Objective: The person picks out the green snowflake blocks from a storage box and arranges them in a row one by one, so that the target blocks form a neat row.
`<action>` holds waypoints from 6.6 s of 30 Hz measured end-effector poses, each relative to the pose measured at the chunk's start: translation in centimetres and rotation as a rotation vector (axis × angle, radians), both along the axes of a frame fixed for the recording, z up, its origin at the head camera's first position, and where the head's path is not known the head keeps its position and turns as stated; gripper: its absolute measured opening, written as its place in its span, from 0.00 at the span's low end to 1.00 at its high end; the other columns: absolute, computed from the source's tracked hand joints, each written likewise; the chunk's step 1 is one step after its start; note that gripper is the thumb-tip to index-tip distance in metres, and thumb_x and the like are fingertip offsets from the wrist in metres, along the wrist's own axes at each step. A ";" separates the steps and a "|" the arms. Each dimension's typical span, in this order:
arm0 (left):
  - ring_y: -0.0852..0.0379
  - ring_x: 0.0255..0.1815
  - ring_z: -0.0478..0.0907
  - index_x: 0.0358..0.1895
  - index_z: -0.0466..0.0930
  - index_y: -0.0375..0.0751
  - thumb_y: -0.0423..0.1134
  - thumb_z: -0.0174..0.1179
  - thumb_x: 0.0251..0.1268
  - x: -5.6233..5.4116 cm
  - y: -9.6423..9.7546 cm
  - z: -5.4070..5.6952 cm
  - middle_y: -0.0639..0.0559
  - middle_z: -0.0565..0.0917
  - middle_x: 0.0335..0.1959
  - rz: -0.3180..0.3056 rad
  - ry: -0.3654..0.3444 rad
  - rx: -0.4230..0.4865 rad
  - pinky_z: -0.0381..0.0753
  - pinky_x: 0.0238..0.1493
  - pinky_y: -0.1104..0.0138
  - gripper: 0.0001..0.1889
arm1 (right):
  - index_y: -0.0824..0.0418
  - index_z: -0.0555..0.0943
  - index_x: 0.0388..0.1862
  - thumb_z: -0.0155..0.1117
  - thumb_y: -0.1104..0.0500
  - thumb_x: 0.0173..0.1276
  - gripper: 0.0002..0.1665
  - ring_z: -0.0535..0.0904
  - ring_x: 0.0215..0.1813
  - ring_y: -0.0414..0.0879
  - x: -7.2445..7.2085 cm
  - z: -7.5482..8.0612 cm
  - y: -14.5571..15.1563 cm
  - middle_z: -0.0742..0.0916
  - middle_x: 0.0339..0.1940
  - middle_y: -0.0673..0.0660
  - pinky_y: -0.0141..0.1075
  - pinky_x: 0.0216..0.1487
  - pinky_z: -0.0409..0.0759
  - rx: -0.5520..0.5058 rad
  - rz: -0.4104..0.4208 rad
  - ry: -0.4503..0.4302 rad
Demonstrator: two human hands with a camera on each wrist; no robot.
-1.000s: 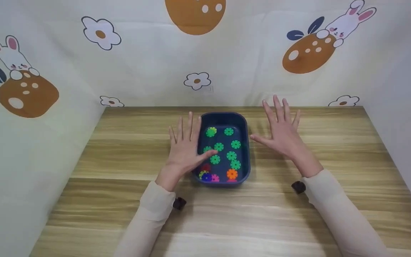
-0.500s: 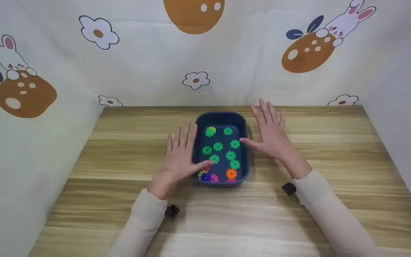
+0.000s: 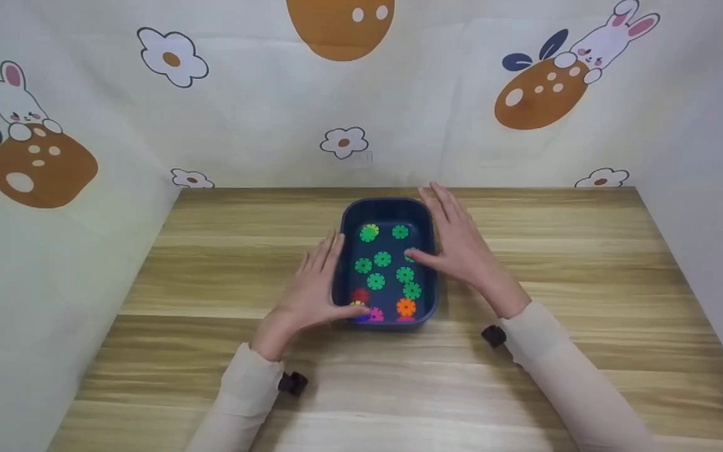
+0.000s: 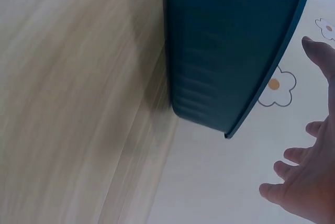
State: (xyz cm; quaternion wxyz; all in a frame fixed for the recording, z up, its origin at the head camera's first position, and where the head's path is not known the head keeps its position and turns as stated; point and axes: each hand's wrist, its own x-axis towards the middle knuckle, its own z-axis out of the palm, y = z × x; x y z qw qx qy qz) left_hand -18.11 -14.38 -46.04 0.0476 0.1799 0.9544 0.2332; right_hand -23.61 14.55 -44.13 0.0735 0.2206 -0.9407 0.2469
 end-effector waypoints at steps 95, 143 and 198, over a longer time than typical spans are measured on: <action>0.44 0.77 0.60 0.82 0.32 0.53 0.44 0.77 0.51 0.9 -0.7 -1.8 0.42 0.50 0.82 -0.028 -0.319 0.569 0.55 0.79 0.47 0.65 | 0.59 0.90 0.39 0.68 0.64 0.67 0.06 0.85 0.35 0.40 -0.1 -2.4 -8.0 0.91 0.38 0.56 0.36 0.45 0.87 -0.373 0.110 -0.532; 0.44 0.79 0.54 0.82 0.30 0.56 0.45 0.78 0.49 1.0 -0.6 -2.3 0.48 0.43 0.84 0.001 -0.348 0.560 0.47 0.81 0.46 0.67 | 0.60 0.89 0.45 0.66 0.59 0.70 0.10 0.83 0.41 0.50 -2.6 3.0 -2.1 0.90 0.45 0.60 0.32 0.45 0.85 -0.508 -0.050 -0.407; 0.42 0.81 0.49 0.82 0.31 0.54 0.44 0.78 0.49 1.0 -0.6 -2.1 0.44 0.42 0.84 -0.017 -0.346 0.556 0.47 0.80 0.46 0.67 | 0.67 0.85 0.51 0.65 0.62 0.70 0.14 0.79 0.38 0.34 -5.9 -3.5 6.4 0.87 0.48 0.63 0.23 0.39 0.80 -0.582 -0.388 -0.395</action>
